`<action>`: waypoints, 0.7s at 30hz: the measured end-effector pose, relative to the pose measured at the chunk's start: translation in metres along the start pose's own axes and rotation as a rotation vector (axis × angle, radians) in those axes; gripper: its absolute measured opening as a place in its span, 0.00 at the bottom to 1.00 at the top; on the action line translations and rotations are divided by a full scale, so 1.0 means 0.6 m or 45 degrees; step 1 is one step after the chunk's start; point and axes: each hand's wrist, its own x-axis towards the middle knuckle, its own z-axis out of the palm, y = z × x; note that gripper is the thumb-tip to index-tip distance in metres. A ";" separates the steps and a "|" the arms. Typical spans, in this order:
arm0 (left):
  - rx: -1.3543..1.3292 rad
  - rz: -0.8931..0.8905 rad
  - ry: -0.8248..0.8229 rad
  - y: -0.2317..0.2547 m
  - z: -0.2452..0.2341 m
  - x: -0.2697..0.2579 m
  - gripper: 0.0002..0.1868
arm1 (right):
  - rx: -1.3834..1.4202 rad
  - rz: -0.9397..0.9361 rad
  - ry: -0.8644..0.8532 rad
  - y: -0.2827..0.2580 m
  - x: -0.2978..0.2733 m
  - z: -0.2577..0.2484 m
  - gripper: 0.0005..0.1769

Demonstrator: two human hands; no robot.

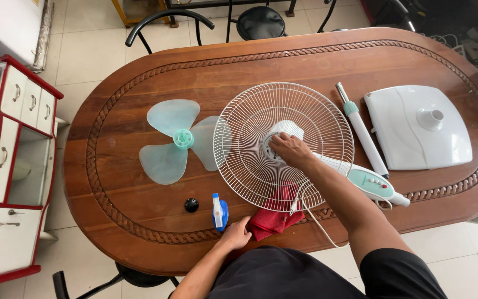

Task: The person disassembles a standing electric fan on a wooden table. They remove the base, detach the neck, unscrew the front grille, remove the fan blades, and then remove the rear grille and motor housing components. A red cloth and spray bottle are present but not used during disassembly.

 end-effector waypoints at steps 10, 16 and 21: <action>-0.185 0.185 0.180 -0.031 0.014 0.006 0.32 | 0.324 0.599 0.355 -0.084 -0.035 0.001 0.41; -0.196 0.208 0.205 -0.039 0.020 0.003 0.31 | 0.159 0.372 0.421 -0.063 -0.023 0.029 0.34; -0.168 0.202 0.169 -0.041 0.016 0.008 0.31 | -0.012 0.265 0.330 -0.058 -0.022 0.018 0.28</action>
